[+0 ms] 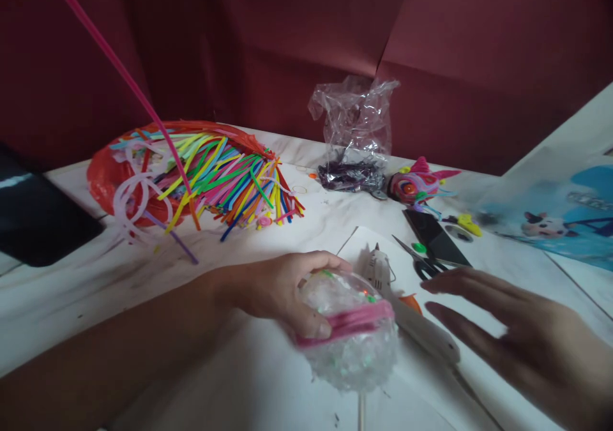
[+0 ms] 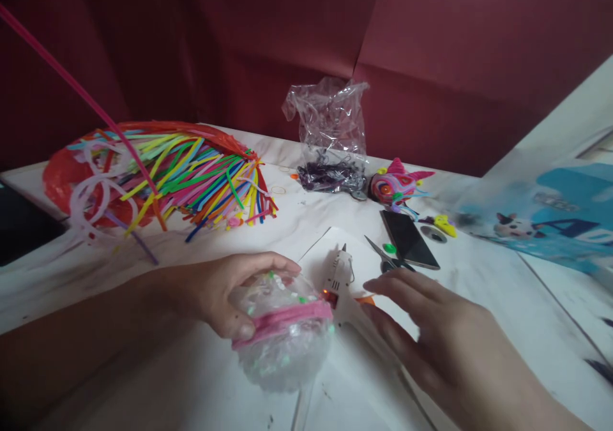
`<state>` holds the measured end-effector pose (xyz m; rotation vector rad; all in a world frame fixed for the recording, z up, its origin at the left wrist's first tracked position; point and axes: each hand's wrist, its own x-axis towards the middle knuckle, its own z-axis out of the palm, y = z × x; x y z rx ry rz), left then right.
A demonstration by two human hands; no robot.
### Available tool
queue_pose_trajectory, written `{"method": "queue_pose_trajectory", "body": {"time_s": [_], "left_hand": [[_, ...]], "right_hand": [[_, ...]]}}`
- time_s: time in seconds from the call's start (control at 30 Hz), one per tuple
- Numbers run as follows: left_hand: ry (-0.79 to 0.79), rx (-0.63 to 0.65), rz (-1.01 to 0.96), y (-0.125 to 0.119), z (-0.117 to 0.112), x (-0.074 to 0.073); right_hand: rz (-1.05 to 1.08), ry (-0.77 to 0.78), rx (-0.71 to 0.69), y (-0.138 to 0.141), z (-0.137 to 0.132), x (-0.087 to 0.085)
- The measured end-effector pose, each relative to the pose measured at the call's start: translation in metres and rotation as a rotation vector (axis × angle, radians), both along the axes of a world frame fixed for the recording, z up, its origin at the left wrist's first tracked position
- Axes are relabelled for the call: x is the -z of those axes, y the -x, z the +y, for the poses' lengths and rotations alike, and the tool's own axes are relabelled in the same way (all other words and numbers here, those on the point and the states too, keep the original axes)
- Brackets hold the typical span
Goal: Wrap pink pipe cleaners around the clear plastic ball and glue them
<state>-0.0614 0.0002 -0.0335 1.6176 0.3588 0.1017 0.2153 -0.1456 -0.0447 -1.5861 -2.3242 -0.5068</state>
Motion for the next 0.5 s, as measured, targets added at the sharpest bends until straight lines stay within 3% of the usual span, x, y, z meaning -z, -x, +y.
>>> {"method": "queue_pose_trajectory", "body": {"time_s": [0.13,0.27,0.43,0.5], "left_hand": [[-0.029,-0.001,0.032,-0.003,-0.004,-0.005],[-0.058,-0.006,0.067,-0.005,-0.008,-0.008],[-0.155,-0.032,0.071,-0.002,-0.010,-0.005],[-0.186,-0.029,0.069,-0.001,-0.010,-0.005]], "right_hand": [[0.069,0.019,0.045,0.017,-0.011,0.003],[0.145,0.036,-0.025,0.049,-0.007,-0.003],[0.380,0.159,-0.404,0.072,0.011,-0.025],[0.442,0.197,-0.484,0.073,0.014,-0.028]]}}
